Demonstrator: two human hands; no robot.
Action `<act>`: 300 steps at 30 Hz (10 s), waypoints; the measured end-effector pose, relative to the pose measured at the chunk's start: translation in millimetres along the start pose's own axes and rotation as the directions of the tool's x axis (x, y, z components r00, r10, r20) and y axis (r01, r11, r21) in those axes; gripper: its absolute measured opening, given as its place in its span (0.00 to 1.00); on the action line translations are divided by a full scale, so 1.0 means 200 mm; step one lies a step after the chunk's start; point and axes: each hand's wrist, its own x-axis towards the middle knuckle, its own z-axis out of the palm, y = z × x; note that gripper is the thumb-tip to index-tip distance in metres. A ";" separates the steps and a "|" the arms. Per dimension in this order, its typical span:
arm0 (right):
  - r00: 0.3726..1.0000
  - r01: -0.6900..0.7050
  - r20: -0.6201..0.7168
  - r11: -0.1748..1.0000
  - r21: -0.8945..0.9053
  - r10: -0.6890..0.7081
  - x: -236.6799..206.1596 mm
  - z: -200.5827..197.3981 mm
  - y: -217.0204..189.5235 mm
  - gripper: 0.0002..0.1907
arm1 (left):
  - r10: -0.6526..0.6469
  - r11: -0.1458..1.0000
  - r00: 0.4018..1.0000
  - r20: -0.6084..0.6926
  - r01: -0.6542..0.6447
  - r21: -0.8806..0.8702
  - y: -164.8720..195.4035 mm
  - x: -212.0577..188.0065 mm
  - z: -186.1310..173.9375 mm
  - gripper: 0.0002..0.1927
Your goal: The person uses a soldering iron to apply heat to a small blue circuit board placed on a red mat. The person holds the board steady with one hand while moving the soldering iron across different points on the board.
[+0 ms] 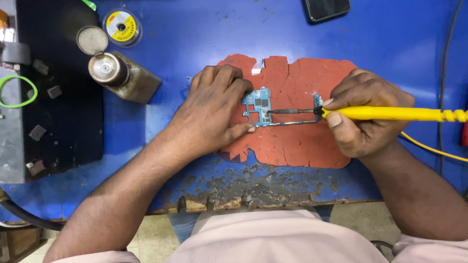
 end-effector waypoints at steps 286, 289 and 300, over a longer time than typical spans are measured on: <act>0.992 0.090 0.086 0.995 0.033 -0.092 -0.18 -0.12 0.37 0.10 | 0.000 0.999 1.000 0.008 0.000 0.046 -0.08 0.12 0.33 0.39; 0.992 0.088 0.083 0.996 0.028 -0.090 -0.17 -0.12 0.37 0.10 | 0.004 0.999 1.000 0.008 -0.004 0.037 -0.09 0.13 0.33 0.38; 0.992 0.096 0.073 0.994 0.052 -0.099 -0.16 -0.12 0.39 0.11 | -0.008 0.999 1.000 0.018 0.007 0.042 -0.09 0.15 0.32 0.39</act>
